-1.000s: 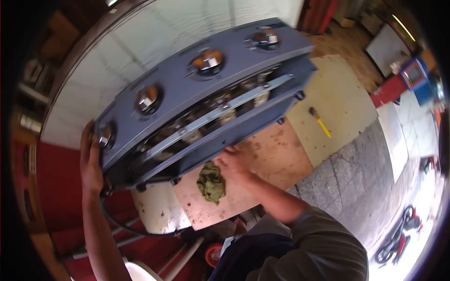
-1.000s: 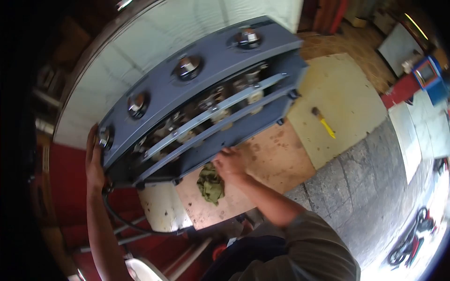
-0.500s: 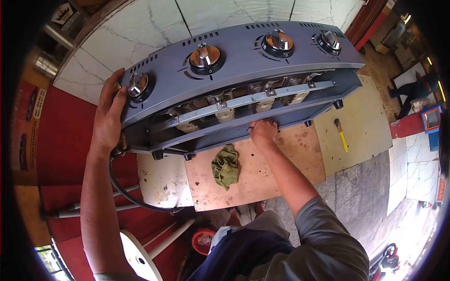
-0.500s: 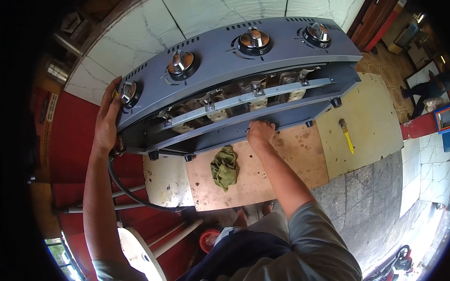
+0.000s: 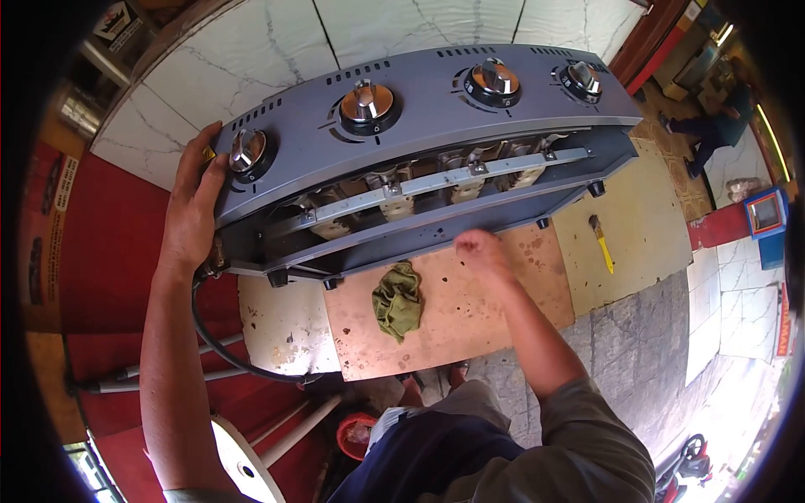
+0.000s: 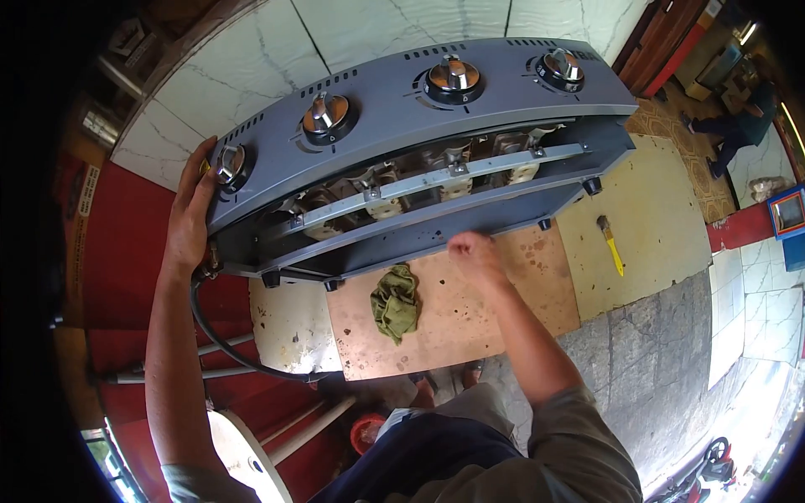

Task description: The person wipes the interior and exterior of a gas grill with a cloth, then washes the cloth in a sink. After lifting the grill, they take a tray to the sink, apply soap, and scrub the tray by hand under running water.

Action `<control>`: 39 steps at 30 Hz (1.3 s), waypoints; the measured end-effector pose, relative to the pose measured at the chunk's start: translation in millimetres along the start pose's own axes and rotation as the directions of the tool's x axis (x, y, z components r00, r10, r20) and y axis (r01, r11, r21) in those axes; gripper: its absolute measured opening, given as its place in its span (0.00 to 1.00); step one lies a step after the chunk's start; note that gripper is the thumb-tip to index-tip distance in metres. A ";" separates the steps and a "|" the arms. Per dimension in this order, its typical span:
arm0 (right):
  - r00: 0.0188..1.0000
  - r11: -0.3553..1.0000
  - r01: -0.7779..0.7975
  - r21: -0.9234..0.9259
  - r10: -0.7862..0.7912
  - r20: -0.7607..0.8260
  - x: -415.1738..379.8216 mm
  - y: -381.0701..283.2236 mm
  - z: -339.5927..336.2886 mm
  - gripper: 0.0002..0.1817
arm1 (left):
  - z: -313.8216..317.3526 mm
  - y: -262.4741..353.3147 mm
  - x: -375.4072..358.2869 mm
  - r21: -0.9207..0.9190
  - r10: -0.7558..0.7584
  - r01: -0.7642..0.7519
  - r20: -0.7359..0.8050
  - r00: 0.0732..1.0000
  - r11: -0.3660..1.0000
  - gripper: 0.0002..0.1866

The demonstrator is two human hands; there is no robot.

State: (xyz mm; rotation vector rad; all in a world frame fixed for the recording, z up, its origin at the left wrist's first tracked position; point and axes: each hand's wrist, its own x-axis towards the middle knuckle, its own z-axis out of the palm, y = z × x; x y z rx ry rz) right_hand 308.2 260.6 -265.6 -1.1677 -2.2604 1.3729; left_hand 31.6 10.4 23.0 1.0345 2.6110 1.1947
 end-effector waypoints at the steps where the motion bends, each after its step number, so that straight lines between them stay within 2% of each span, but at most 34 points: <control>1: 0.991 0.996 0.055 -0.065 -0.047 0.124 -10.2 9.1 -8.3 0.07 | 0.4 0.8 -0.1 -0.017 -0.013 0.013 0.008 1.000 1.000 0.30; 2: 0.966 0.986 0.118 -0.121 -0.086 0.246 -14.9 14.3 -12.2 0.08 | 0.6 -0.5 0.2 -0.017 -0.012 0.012 0.009 1.000 1.000 0.30; 3: 0.966 0.986 0.118 -0.121 -0.086 0.243 -14.8 13.9 -9.9 0.08 | 0.7 -2.7 0.8 -0.005 -0.004 0.004 0.004 1.000 1.000 0.30; 5: 0.974 0.965 0.206 -0.164 -0.218 -0.059 -10.5 11.8 2.3 0.11 | 0.0 -7.3 1.4 0.004 0.011 -0.011 -0.003 1.000 1.000 0.31; 7: 0.860 0.867 0.442 -0.229 -0.483 -0.168 8.5 7.0 17.2 0.08 | -1.3 -10.8 2.6 -0.066 0.110 -0.109 0.009 0.994 0.992 0.27; 9: 0.924 0.860 0.362 -0.359 -0.381 0.020 25.5 5.5 29.3 0.06 | 0.0 -13.7 2.5 -0.091 0.133 -0.134 -0.011 0.991 0.987 0.27; 10: 0.966 0.878 0.250 -0.408 -0.252 0.051 40.2 11.0 42.2 0.07 | -0.5 -17.6 4.0 -0.147 0.116 -0.114 0.009 0.993 0.983 0.27; 11: 0.933 0.805 0.358 -0.473 -0.329 0.146 51.0 17.2 49.0 0.07 | -1.1 -20.0 4.5 -0.193 0.095 -0.086 0.038 0.995 0.977 0.27; 12: 0.960 0.776 0.272 -0.570 -0.176 0.218 50.0 -8.0 42.8 0.07 | -1.7 -17.2 3.6 -0.171 0.101 -0.092 0.045 0.994 0.981 0.28; 13: 0.972 0.733 0.233 -0.639 -0.175 0.155 49.3 -11.9 48.7 0.08 | -1.6 -14.6 3.1 -0.136 0.096 -0.088 0.049 0.994 0.987 0.29; 14: 0.977 0.736 0.214 -0.642 -0.169 0.131 48.2 -10.5 44.5 0.08 | 1.3 -13.1 4.4 -0.144 0.117 -0.107 0.059 0.991 0.984 0.29; 16: 0.953 0.766 0.302 -0.568 -0.262 0.153 47.9 -10.7 42.9 0.06 | 1.0 -12.2 4.5 -0.185 0.117 -0.101 0.076 0.990 0.977 0.29; 20: 0.938 0.760 0.345 -0.551 -0.299 0.174 47.5 -5.2 41.9 0.05 | 0.0 -13.3 2.5 -0.268 0.096 -0.068 0.092 0.991 0.961 0.29; 23: 0.937 0.820 0.335 -0.465 -0.342 0.072 49.9 6.3 50.7 0.04 | 3.3 -12.9 2.2 -0.288 0.082 -0.062 0.058 0.995 0.955 0.29; 25: 0.877 0.699 0.326 -0.636 -0.475 -0.072 48.2 10.8 58.9 0.04 | 3.9 -10.7 3.3 -0.272 0.079 -0.061 0.055 0.995 0.960 0.29; 28: 0.856 0.735 0.338 -0.589 -0.499 -0.132 35.2 15.7 57.5 0.06 | 4.4 -7.0 3.5 -0.216 0.078 -0.065 0.052 0.996 0.974 0.29; 30: 0.909 0.865 0.357 -0.352 -0.409 -0.084 -3.8 -15.0 23.1 0.04 | 2.2 -4.1 1.2 -0.169 0.065 -0.056 0.046 0.997 0.984 0.28; 32: 0.870 0.866 0.444 -0.230 -0.478 -0.120 -30.7 -7.6 14.2 0.06 | 0.7 -4.1 -1.4 -0.173 0.041 -0.035 0.033 0.999 0.984 0.28; 34: 0.778 0.740 0.596 -0.312 -0.628 -0.001 -40.7 24.2 7.5 0.06 | 2.5 -4.1 -2.3 -0.186 0.007 -0.005 0.014 1.000 0.982 0.28; 35: 0.777 0.738 0.605 -0.299 -0.629 0.017 -42.6 25.7 4.6 0.06 | 2.4 -3.8 -1.7 -0.183 0.006 -0.002 0.020 1.000 0.983 0.28; 37: 0.889 0.890 0.395 -0.228 -0.432 -0.149 -34.5 18.4 0.2 0.08 | 2.4 0.8 -1.3 -0.170 0.017 -0.013 0.024 1.000 0.985 0.27; 38: 0.890 0.889 0.402 -0.219 -0.435 -0.134 -25.7 15.4 4.1 0.08 | 2.0 0.8 -1.5 -0.161 0.002 0.000 0.018 1.000 0.987 0.27; 39: 0.873 0.863 0.395 -0.314 -0.459 -0.165 -14.2 13.1 8.4 0.07 | 2.5 -0.3 -0.8 -0.128 0.016 -0.015 0.005 1.000 0.992 0.27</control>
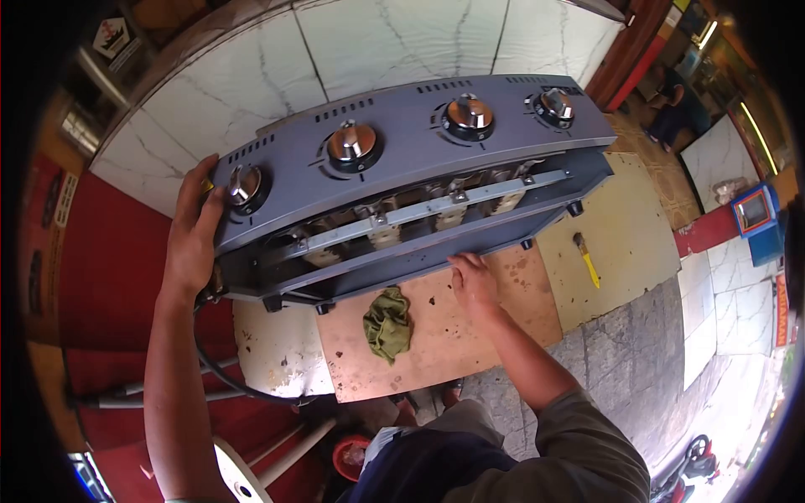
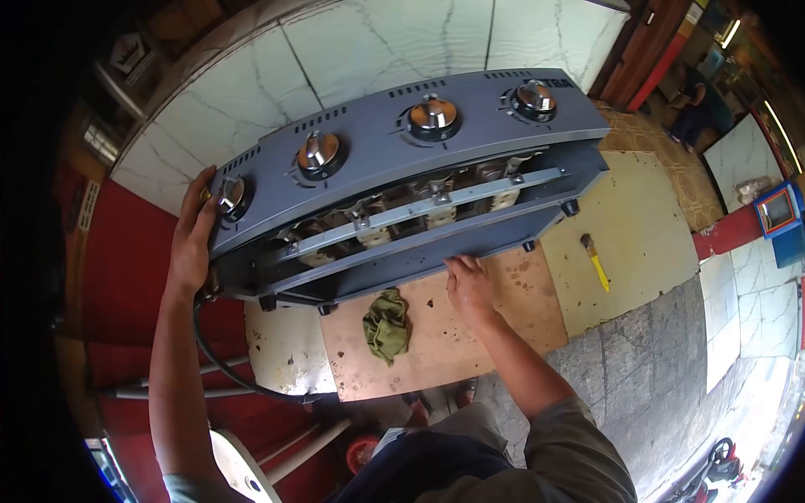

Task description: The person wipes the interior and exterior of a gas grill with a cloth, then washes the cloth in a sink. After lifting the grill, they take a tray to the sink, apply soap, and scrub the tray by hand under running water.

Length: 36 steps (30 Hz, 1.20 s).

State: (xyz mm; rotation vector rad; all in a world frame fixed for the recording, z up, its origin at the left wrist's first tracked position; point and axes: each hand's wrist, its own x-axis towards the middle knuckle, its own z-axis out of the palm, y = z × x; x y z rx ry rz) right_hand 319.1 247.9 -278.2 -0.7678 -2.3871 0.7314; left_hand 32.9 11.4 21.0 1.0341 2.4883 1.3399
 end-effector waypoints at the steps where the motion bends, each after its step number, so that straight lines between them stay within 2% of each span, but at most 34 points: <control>1: 0.999 0.995 0.017 -0.097 -0.021 -0.041 8.8 -0.2 6.5 0.07 | -0.8 -2.2 0.7 0.034 0.018 -0.018 -0.008 1.000 0.999 0.27; 2: 0.999 0.996 0.018 -0.088 -0.021 -0.039 15.5 -2.4 14.3 0.07 | -3.0 -6.0 2.1 0.108 0.048 -0.046 -0.014 0.999 0.993 0.28; 4: 0.972 0.935 -0.128 -0.331 0.184 0.144 27.6 -13.4 30.3 0.10 | -4.1 -3.4 1.5 0.117 0.035 -0.034 -0.011 0.999 0.993 0.29; 5: 0.972 0.936 -0.129 -0.327 0.185 0.146 31.5 -18.4 36.5 0.10 | -3.2 -1.9 1.1 0.118 0.024 -0.023 -0.006 1.000 0.993 0.29; 7: 0.945 0.894 -0.249 -0.374 0.309 0.110 38.2 -28.8 45.8 0.10 | -2.6 1.5 0.5 0.129 0.025 -0.024 -0.011 1.000 0.991 0.29; 10: 0.938 0.895 -0.278 -0.350 0.331 0.101 39.9 -23.7 61.4 0.08 | -1.9 0.8 0.6 0.113 0.024 -0.023 -0.013 1.000 0.993 0.28; 14: 0.958 0.894 -0.231 -0.385 0.278 0.070 40.9 -13.3 79.3 0.03 | -3.0 1.7 0.1 0.138 0.071 -0.068 -0.018 0.997 0.988 0.28; 17: 0.982 0.941 -0.153 -0.303 0.178 0.058 37.2 -23.7 88.7 0.02 | -4.2 2.7 0.3 0.135 0.055 -0.055 0.002 0.998 0.989 0.28; 19: 0.994 0.987 -0.109 -0.122 0.106 -0.030 35.3 -51.1 102.0 0.02 | -4.2 6.2 -0.7 0.150 0.046 -0.044 -0.008 0.999 0.988 0.28; 20: 0.979 0.975 -0.202 -0.090 0.201 -0.024 36.1 -59.9 116.2 0.03 | -3.6 6.6 -1.3 0.164 0.036 -0.033 -0.012 0.999 0.986 0.28; 23: 0.980 0.966 -0.193 -0.174 0.181 -0.082 33.4 -77.9 136.9 0.04 | -2.8 3.8 -0.5 0.144 0.071 -0.068 -0.014 0.997 0.987 0.28; 24: 0.984 0.976 -0.146 -0.159 0.127 -0.126 31.3 -84.5 136.0 0.03 | -3.0 2.8 0.4 0.152 0.074 -0.072 -0.003 0.997 0.986 0.28; 25: 0.982 0.975 -0.159 -0.153 0.140 -0.129 29.8 -87.2 139.1 0.03 | -2.8 1.4 1.0 0.137 0.078 -0.076 -0.007 0.997 0.988 0.28; 27: 0.991 0.981 -0.059 -0.184 0.035 -0.131 26.9 -89.9 139.5 0.05 | -2.8 -1.7 1.0 0.116 0.086 -0.086 0.005 0.996 0.990 0.27; 28: 0.989 0.979 -0.076 -0.190 0.050 -0.139 26.0 -90.3 139.5 0.05 | -4.2 -3.4 1.4 0.079 0.039 -0.041 0.023 0.999 0.996 0.28; 30: 0.994 0.976 -0.097 -0.196 0.103 0.022 29.0 -92.6 137.1 0.09 | -1.5 -0.8 0.4 0.003 -0.005 0.004 0.035 0.999 1.000 0.29; 31: 0.993 0.973 -0.112 -0.202 0.115 0.003 30.7 -89.3 137.5 0.09 | -1.3 -2.2 1.4 -0.004 0.014 -0.014 0.049 0.999 1.000 0.29; 33: 0.992 0.931 -0.075 -0.357 0.106 0.067 32.3 -86.0 133.4 0.11 | -1.1 -5.0 3.0 -0.003 0.061 -0.061 0.041 0.997 0.998 0.29; 34: 0.994 0.943 -0.091 -0.321 0.107 0.030 30.1 -81.5 125.9 0.10 | -2.3 -1.4 1.7 0.003 -0.001 0.001 0.054 0.999 1.000 0.30; 35: 0.994 0.941 -0.099 -0.325 0.111 0.019 25.9 -75.4 116.8 0.10 | -1.6 1.0 1.0 -0.002 0.010 -0.010 0.059 0.998 1.000 0.30; 36: 0.997 0.979 -0.079 -0.189 0.076 -0.023 21.5 -73.8 98.4 0.09 | -1.0 1.8 0.4 -0.009 0.013 -0.013 0.054 0.998 1.000 0.29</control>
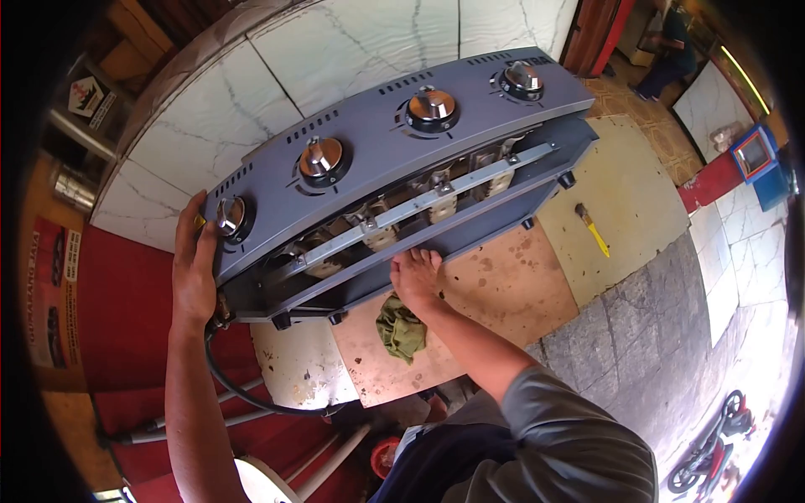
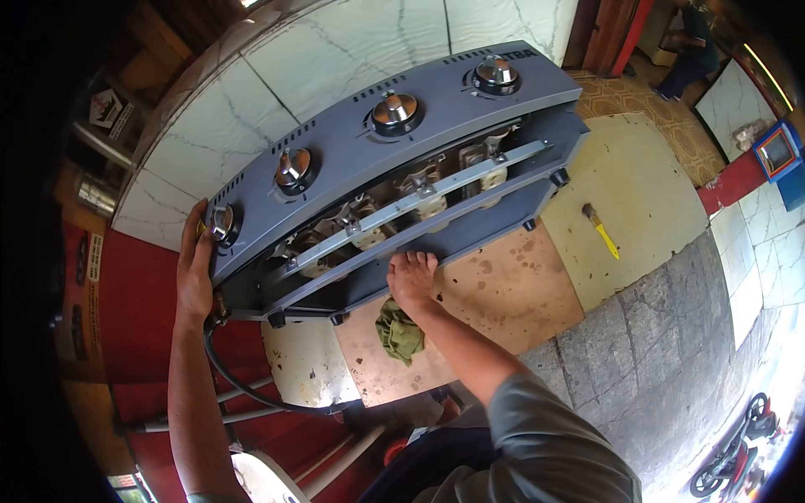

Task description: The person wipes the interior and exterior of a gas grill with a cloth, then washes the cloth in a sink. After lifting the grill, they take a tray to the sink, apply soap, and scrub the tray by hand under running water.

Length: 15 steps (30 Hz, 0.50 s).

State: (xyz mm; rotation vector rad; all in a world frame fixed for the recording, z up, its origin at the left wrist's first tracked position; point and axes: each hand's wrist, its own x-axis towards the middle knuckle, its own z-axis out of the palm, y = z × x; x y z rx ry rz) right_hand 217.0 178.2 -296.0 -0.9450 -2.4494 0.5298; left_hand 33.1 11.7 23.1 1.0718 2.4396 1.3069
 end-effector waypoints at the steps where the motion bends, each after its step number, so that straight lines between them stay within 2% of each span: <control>1: 0.999 0.990 0.029 0.139 -0.023 -0.047 -6.2 4.0 -19.9 0.08 | 1.0 0.0 -0.1 -0.007 -0.001 0.001 -0.006 1.000 1.000 0.29; 2: 0.991 0.986 0.057 0.160 -0.037 -0.125 -15.5 6.8 -39.6 0.06 | 1.8 -0.3 0.8 -0.014 0.000 0.000 -0.006 1.000 1.000 0.29; 3: 0.991 0.986 0.058 0.155 -0.038 -0.124 -28.3 19.6 -48.2 0.06 | 1.7 -0.9 1.1 -0.026 -0.004 0.004 0.000 1.000 1.000 0.29; 5: 0.993 0.995 0.078 0.055 -0.082 0.085 -50.5 49.7 -66.5 0.09 | 0.2 -1.3 -0.3 -0.035 -0.013 0.013 0.002 1.000 0.999 0.29; 7: 0.986 0.989 0.138 0.051 -0.132 -0.097 -52.4 85.0 -74.0 0.13 | -0.5 -1.1 0.6 -0.003 0.003 -0.003 0.012 1.000 1.000 0.29; 9: 0.975 0.999 0.027 0.040 -0.017 -0.223 -31.7 110.9 -84.9 0.15 | 0.4 2.4 0.7 -0.017 -0.020 0.020 0.013 1.000 1.000 0.30; 10: 0.975 0.998 0.029 0.051 -0.017 -0.221 -23.7 112.6 -89.7 0.15 | 0.8 3.8 -0.5 -0.036 -0.041 0.041 0.021 0.999 0.998 0.30; 12: 0.992 0.984 -0.053 0.167 0.071 -0.100 -10.9 108.3 -98.9 0.16 | 0.7 -3.1 -0.7 -0.019 -0.020 0.020 0.014 1.000 1.000 0.30; 14: 0.978 0.935 0.177 0.308 -0.202 0.051 -23.7 61.7 -103.4 0.18 | 0.7 2.2 -0.1 -0.006 -0.027 0.027 0.016 1.000 1.000 0.31; 15: 0.938 0.899 0.311 0.308 -0.342 0.049 -39.7 38.5 -93.6 0.19 | -0.1 3.0 -0.8 0.005 -0.028 0.028 0.017 0.999 1.000 0.31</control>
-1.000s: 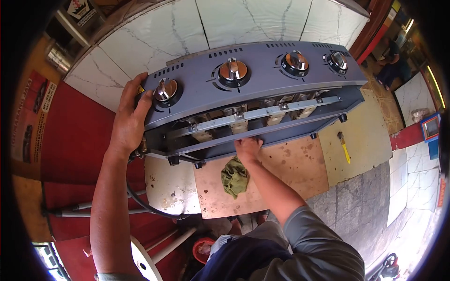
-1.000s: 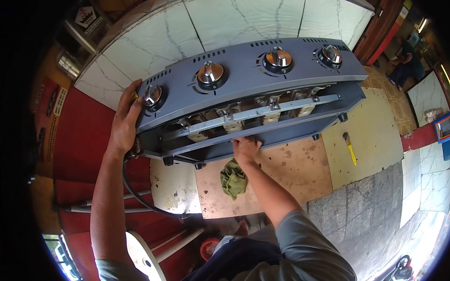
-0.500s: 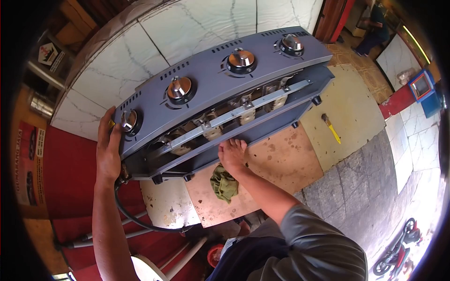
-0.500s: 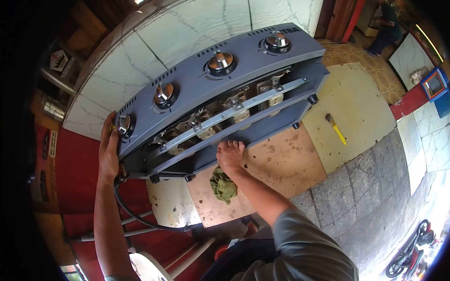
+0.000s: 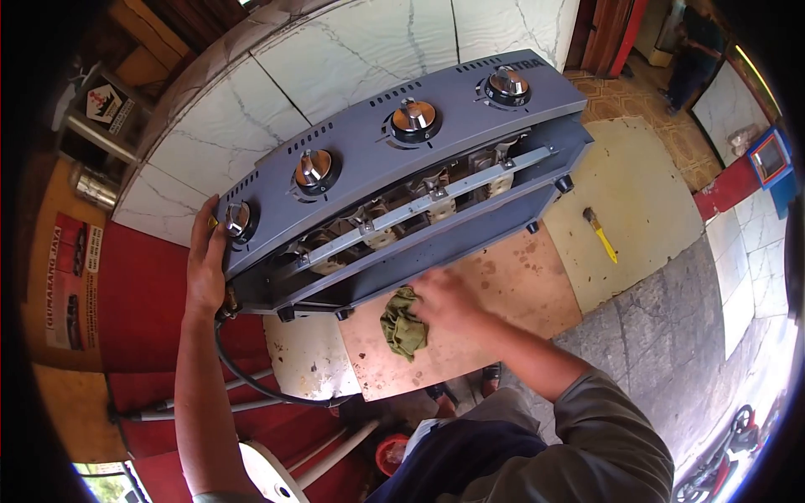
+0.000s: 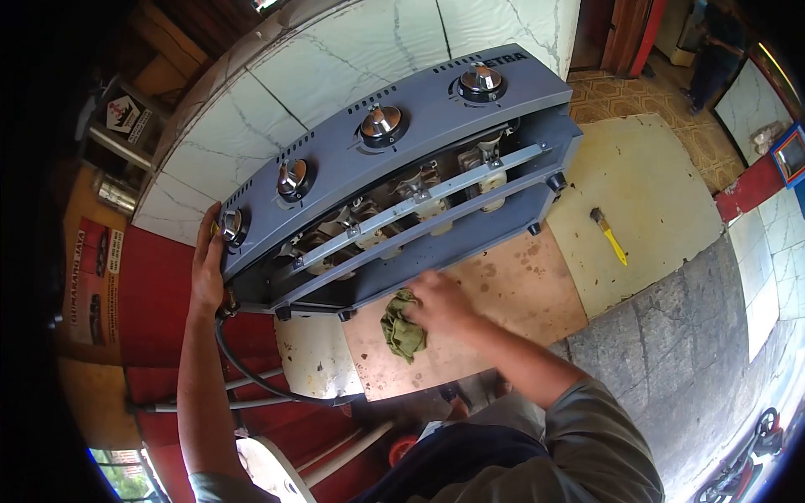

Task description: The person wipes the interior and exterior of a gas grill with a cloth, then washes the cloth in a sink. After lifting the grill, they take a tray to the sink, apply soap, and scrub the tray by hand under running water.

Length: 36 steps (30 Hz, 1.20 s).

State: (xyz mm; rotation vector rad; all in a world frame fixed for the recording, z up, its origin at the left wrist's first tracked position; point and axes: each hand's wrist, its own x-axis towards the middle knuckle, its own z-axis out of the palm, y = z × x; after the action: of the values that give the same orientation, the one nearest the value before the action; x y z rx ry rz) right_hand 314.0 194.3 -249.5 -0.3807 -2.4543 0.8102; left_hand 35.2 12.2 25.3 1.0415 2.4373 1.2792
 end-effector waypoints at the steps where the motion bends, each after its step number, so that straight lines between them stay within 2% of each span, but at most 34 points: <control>1: 0.989 0.990 0.139 -0.010 -0.139 0.041 -8.5 -21.3 15.6 0.20 | -0.3 -1.6 1.0 -0.014 -0.002 0.002 0.002 1.000 1.000 0.31; 3: 0.948 0.969 0.225 -0.100 -0.194 0.254 -30.8 -33.6 47.7 0.18 | 2.2 -2.6 0.6 -0.032 0.000 0.000 0.003 1.000 0.999 0.31; 4: 0.948 0.969 0.226 -0.103 -0.194 0.250 -31.5 -27.6 61.9 0.18 | 3.1 -2.6 -0.5 -0.032 0.022 -0.022 -0.011 1.000 0.999 0.31; 6: 0.962 0.970 -0.088 0.227 0.023 0.273 -26.3 -15.6 84.5 0.17 | 3.2 0.0 2.6 -0.029 0.049 -0.050 -0.029 0.998 0.998 0.30; 7: 0.993 0.954 -0.102 0.280 0.079 0.094 -14.5 -24.2 61.0 0.18 | 2.8 0.3 2.3 -0.022 0.040 -0.041 -0.028 0.999 0.999 0.30; 8: 0.914 0.791 -0.403 0.460 0.319 0.252 -2.1 -28.0 37.8 0.19 | 2.5 -0.7 0.5 -0.017 0.028 -0.029 -0.028 0.999 0.999 0.30; 9: 0.918 0.751 -0.385 0.536 0.370 0.141 2.9 -20.5 17.0 0.20 | 2.1 -1.2 0.0 -0.019 0.023 -0.024 -0.032 0.999 1.000 0.30; 10: 0.945 0.869 -0.272 0.414 0.323 -0.055 8.6 -9.5 -9.2 0.21 | 1.7 -0.8 0.7 -0.021 0.007 -0.007 -0.020 1.000 1.000 0.30; 12: 0.897 0.905 -0.312 0.290 0.381 -0.225 13.6 25.7 -48.8 0.21 | 1.7 -0.2 0.2 -0.027 -0.016 0.016 -0.013 1.000 1.000 0.31; 13: 0.887 0.934 -0.338 0.114 0.357 -0.292 17.2 43.7 -72.8 0.22 | 1.9 1.0 0.2 -0.034 -0.021 0.021 -0.008 1.000 0.999 0.30; 15: 0.855 0.870 -0.475 -0.129 0.423 -0.300 19.8 93.0 -94.1 0.24 | 1.9 4.7 -0.6 -0.042 -0.028 0.028 -0.012 1.000 0.999 0.30; 16: 0.860 0.874 -0.468 -0.129 0.417 -0.295 18.4 118.6 -89.6 0.24 | 2.2 6.7 -1.4 -0.007 -0.026 0.026 -0.021 0.999 1.000 0.30; 18: 0.928 0.759 -0.372 -0.535 0.298 -0.223 16.6 158.6 -65.0 0.29 | 0.7 6.6 -1.5 0.035 -0.031 0.032 -0.030 0.999 0.999 0.30; 19: 0.854 0.624 -0.401 -0.671 0.519 -0.029 25.6 146.4 -54.5 0.34 | 0.6 5.0 -0.6 0.027 -0.029 0.030 -0.032 0.999 0.999 0.30; 20: 0.851 0.624 -0.402 -0.670 0.525 -0.021 34.2 136.0 -41.0 0.34 | 1.4 2.7 -0.5 0.017 -0.028 0.028 -0.030 0.999 0.999 0.30; 22: 0.668 0.494 -0.578 -0.650 0.744 -0.030 54.1 113.6 -12.5 0.36 | 1.7 -1.4 0.7 0.028 -0.008 0.009 -0.037 0.999 1.000 0.30; 23: 0.662 0.491 -0.582 -0.648 0.749 -0.027 61.7 96.5 4.7 0.36 | 1.4 -2.7 1.4 0.035 0.018 -0.016 -0.049 0.999 0.999 0.31; 28: 0.566 0.583 -0.311 -0.751 0.748 0.347 87.9 -8.6 89.0 0.35 | 2.1 -3.2 2.4 0.012 0.000 0.001 -0.041 0.999 1.000 0.31; 30: 0.658 0.692 -0.323 -0.646 0.655 0.373 85.5 -30.5 131.0 0.32 | 1.4 -1.2 1.8 0.037 -0.003 0.004 -0.045 0.999 0.999 0.31; 31: 0.656 0.690 -0.327 -0.646 0.658 0.370 80.8 -35.0 148.0 0.32 | 1.3 1.3 1.1 0.057 -0.008 0.010 -0.046 0.999 0.998 0.31; 33: 0.896 0.928 -0.243 -0.284 0.327 0.302 74.0 -41.6 164.2 0.26 | 2.7 1.1 0.9 0.077 -0.009 0.012 -0.037 0.999 0.997 0.31; 34: 0.894 0.925 -0.252 -0.284 0.335 0.298 74.1 -41.2 163.9 0.26 | 2.4 -0.5 0.7 0.036 -0.001 0.002 -0.025 1.000 0.999 0.31; 36: 0.873 0.976 -0.140 -0.167 0.201 0.444 80.2 -40.9 157.5 0.17 | 0.6 -2.8 1.2 -0.001 0.017 -0.017 0.000 1.000 1.000 0.31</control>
State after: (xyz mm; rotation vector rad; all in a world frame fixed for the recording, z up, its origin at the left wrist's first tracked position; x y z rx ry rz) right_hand 155.9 121.5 -300.7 -0.5091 -2.9602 0.8981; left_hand 33.2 12.2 22.9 1.0636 2.4322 1.2855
